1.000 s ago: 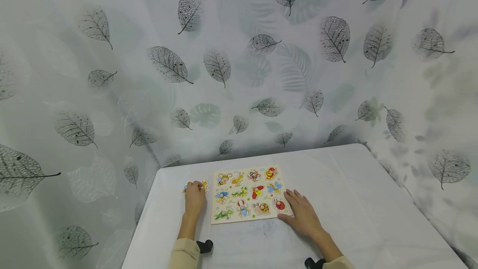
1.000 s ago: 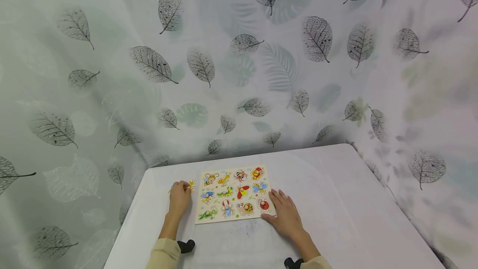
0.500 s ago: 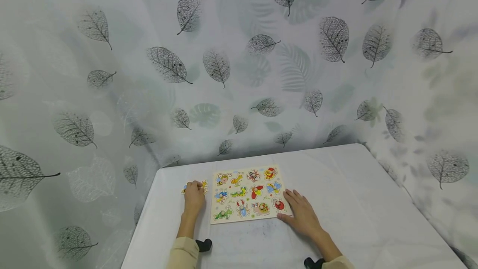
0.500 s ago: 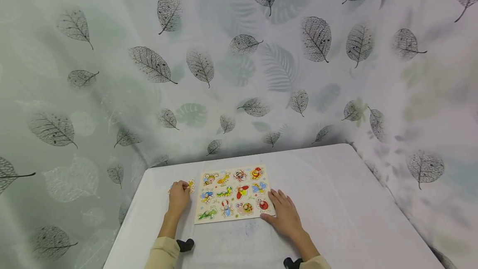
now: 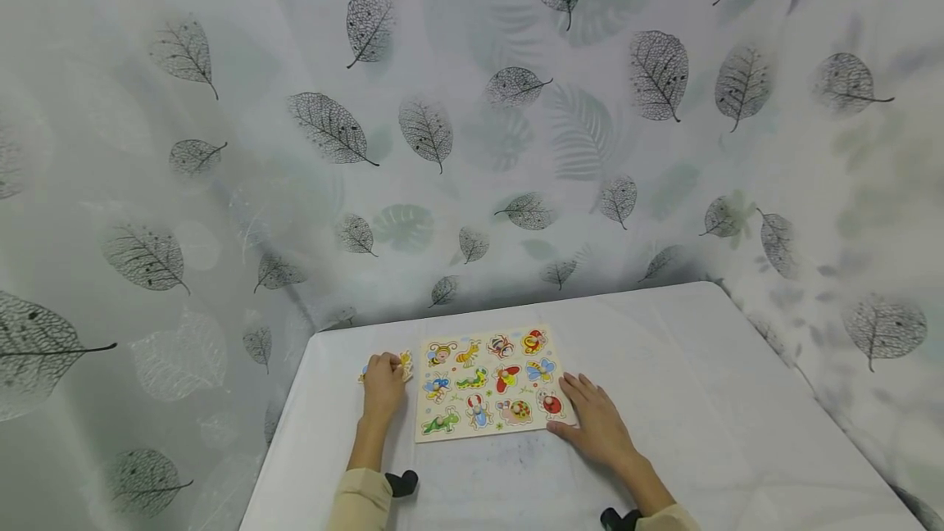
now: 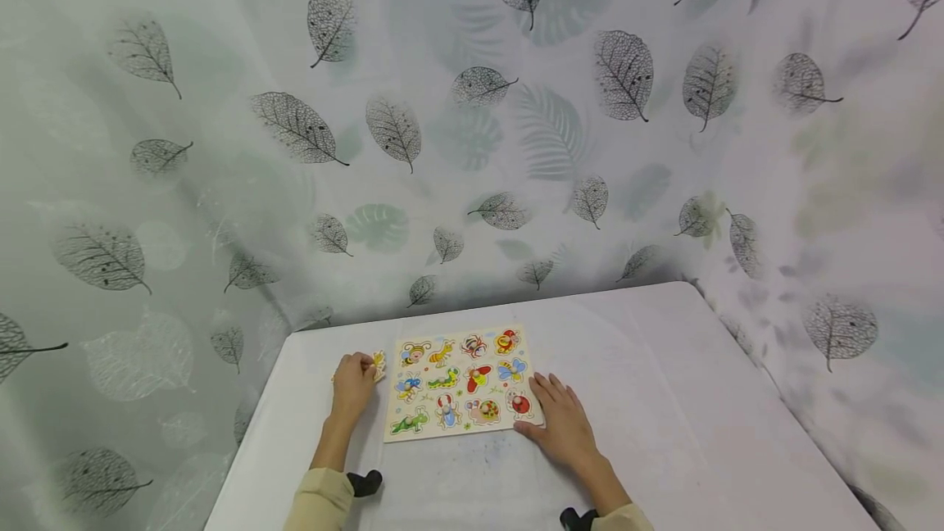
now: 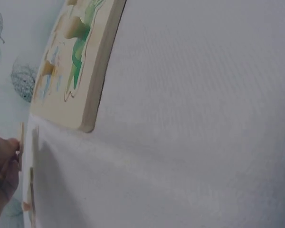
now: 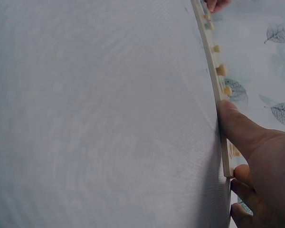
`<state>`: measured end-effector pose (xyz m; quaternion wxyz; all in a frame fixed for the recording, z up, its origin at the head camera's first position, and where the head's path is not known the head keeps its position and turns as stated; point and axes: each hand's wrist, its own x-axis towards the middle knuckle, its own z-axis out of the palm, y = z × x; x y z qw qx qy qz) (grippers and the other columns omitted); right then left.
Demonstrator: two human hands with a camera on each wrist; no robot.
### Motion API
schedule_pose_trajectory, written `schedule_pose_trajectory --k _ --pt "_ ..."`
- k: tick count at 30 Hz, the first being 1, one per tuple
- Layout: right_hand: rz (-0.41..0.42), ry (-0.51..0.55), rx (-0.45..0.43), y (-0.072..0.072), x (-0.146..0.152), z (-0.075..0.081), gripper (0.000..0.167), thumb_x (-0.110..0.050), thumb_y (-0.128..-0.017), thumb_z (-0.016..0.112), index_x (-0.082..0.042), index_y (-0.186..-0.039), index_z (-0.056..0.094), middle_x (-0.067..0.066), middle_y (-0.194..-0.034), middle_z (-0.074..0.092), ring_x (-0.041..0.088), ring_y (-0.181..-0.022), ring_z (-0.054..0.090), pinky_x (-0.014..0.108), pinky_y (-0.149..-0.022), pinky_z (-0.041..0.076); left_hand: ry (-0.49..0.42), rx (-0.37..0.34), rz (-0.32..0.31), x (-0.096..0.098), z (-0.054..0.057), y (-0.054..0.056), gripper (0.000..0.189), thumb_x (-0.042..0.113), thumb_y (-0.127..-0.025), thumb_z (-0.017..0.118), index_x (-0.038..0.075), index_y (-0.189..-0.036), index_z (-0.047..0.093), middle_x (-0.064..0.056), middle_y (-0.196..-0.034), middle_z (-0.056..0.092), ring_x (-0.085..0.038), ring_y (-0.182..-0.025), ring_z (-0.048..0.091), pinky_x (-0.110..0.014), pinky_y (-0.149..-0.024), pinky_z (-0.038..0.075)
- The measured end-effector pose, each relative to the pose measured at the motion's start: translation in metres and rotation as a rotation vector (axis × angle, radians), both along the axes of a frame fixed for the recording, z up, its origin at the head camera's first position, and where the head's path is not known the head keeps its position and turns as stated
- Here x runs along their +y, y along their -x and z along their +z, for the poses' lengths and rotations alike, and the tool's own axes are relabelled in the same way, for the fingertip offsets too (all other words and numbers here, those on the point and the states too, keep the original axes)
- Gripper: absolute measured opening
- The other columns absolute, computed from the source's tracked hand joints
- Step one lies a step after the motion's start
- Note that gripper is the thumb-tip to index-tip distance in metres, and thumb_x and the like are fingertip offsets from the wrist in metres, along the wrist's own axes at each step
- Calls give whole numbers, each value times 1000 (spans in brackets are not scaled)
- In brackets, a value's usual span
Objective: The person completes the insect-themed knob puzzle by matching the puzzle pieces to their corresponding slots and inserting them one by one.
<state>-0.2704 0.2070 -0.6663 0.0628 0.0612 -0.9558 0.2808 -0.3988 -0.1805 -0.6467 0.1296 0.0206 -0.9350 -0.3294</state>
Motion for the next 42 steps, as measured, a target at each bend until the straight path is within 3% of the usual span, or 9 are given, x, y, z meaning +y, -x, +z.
schedule_pose_trajectory --k 10,17,25,42 --pt "-7 8 -12 -1 2 -1 88 -49 -87 83 -3 -153 50 14 -162 44 41 -154 29 62 -126 22 0 37 -98 36 17 1 9 2 -100 67 -1 -108 66 -12 -103 58 -23 -91 61 -37 -80 58" --pt "-10 23 8 -1 2 -5 88 -50 -85 83 -4 -153 51 13 -162 45 41 -154 30 62 -126 22 28 33 -149 57 22 0 9 4 -101 67 0 -109 66 -10 -105 57 -22 -94 61 -36 -82 59" --pt "-7 33 3 -1 2 -3 87 -49 -85 84 -3 -152 51 13 -162 45 41 -154 30 62 -126 21 35 8 -166 71 23 1 6 6 -102 67 3 -107 65 -7 -104 57 -20 -92 59 -36 -82 57" --pt "-15 40 -5 1 1 -4 87 -49 -85 84 -4 -153 51 12 -161 46 40 -154 30 62 -126 21 77 66 -246 87 22 7 6 5 -99 70 1 -103 66 -7 -98 57 -18 -86 59 -37 -76 57"
